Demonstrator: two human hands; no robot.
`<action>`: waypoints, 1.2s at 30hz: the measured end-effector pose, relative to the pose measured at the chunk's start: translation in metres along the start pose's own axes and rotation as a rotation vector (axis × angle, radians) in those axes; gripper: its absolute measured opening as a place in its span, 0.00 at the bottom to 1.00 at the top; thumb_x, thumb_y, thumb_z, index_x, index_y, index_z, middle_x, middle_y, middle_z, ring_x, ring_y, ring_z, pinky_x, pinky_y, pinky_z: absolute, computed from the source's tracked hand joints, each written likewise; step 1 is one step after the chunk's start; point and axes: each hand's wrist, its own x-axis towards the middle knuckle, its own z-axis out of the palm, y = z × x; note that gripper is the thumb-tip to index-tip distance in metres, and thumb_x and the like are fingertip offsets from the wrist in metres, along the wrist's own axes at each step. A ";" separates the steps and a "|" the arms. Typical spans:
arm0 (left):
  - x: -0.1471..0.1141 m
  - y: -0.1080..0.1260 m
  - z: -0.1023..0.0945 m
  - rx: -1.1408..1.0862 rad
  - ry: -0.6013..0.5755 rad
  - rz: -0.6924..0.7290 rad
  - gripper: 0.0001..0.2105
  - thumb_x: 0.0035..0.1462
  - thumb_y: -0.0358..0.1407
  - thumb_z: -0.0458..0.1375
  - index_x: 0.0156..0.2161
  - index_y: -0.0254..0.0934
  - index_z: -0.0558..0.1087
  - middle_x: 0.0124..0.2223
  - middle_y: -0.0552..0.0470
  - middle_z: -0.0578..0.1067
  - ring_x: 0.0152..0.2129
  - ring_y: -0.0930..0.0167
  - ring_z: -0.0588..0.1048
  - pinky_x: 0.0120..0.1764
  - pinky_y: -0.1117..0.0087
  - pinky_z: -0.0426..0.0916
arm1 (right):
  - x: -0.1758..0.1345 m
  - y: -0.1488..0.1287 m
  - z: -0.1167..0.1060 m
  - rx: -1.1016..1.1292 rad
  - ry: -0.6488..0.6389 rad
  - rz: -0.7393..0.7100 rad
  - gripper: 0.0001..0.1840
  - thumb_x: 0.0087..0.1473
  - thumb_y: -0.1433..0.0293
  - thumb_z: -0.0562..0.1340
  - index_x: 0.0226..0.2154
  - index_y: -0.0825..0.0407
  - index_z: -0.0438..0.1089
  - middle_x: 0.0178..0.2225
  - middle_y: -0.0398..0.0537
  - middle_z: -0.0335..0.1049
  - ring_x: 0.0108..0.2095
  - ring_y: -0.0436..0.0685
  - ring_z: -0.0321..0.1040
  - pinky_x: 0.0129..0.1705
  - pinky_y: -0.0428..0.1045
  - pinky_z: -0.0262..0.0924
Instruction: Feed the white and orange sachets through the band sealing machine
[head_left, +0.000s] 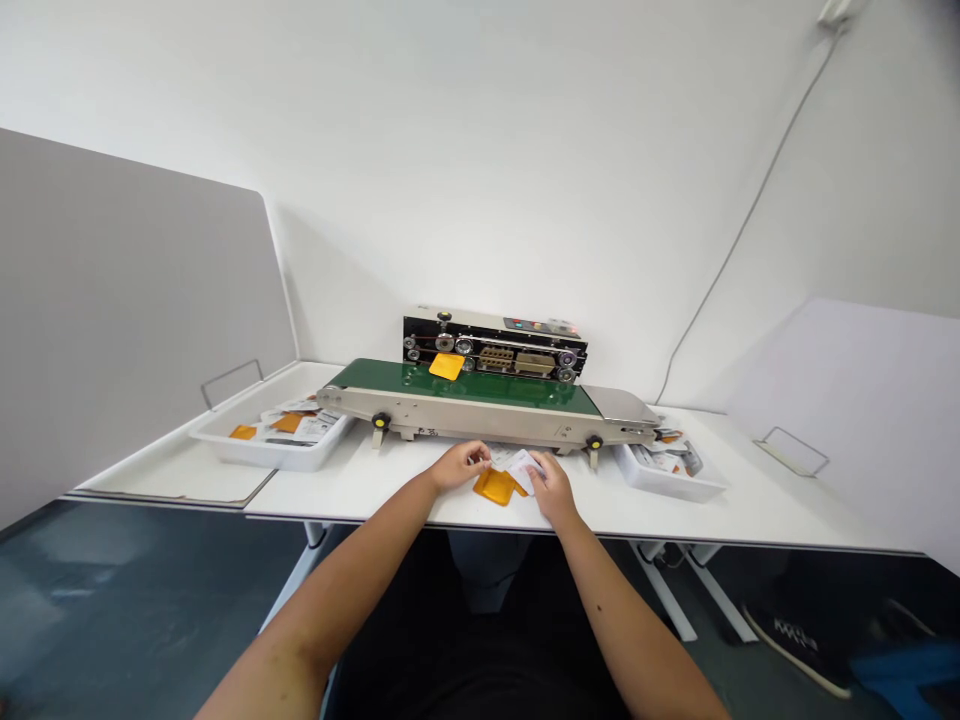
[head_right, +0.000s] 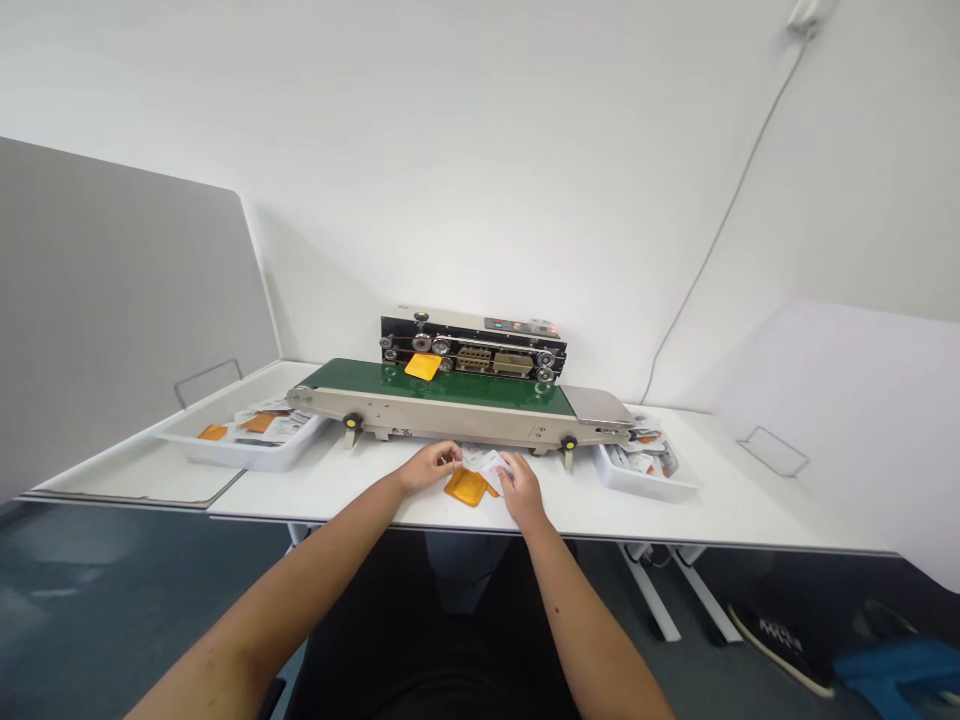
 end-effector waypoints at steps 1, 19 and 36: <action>0.000 0.000 0.000 0.000 -0.001 -0.004 0.12 0.57 0.42 0.59 0.40 0.35 0.73 0.35 0.52 0.75 0.30 0.72 0.69 0.33 0.73 0.64 | 0.000 0.000 -0.001 0.023 0.023 0.003 0.19 0.62 0.62 0.56 0.53 0.49 0.71 0.48 0.52 0.72 0.49 0.61 0.68 0.53 0.56 0.62; 0.001 -0.004 0.001 -0.047 -0.043 0.005 0.14 0.58 0.44 0.60 0.42 0.35 0.73 0.37 0.50 0.76 0.32 0.71 0.71 0.35 0.72 0.65 | -0.003 0.009 0.006 0.286 0.058 0.286 0.18 0.52 0.60 0.65 0.44 0.51 0.73 0.35 0.48 0.74 0.36 0.58 0.72 0.38 0.50 0.67; -0.001 -0.008 0.008 -0.329 -0.245 -0.087 0.22 0.49 0.49 0.68 0.42 0.33 0.77 0.31 0.51 0.76 0.27 0.73 0.73 0.32 0.74 0.67 | 0.000 -0.003 0.006 0.174 -0.277 0.080 0.12 0.51 0.66 0.66 0.40 0.48 0.77 0.39 0.47 0.77 0.41 0.59 0.73 0.46 0.52 0.65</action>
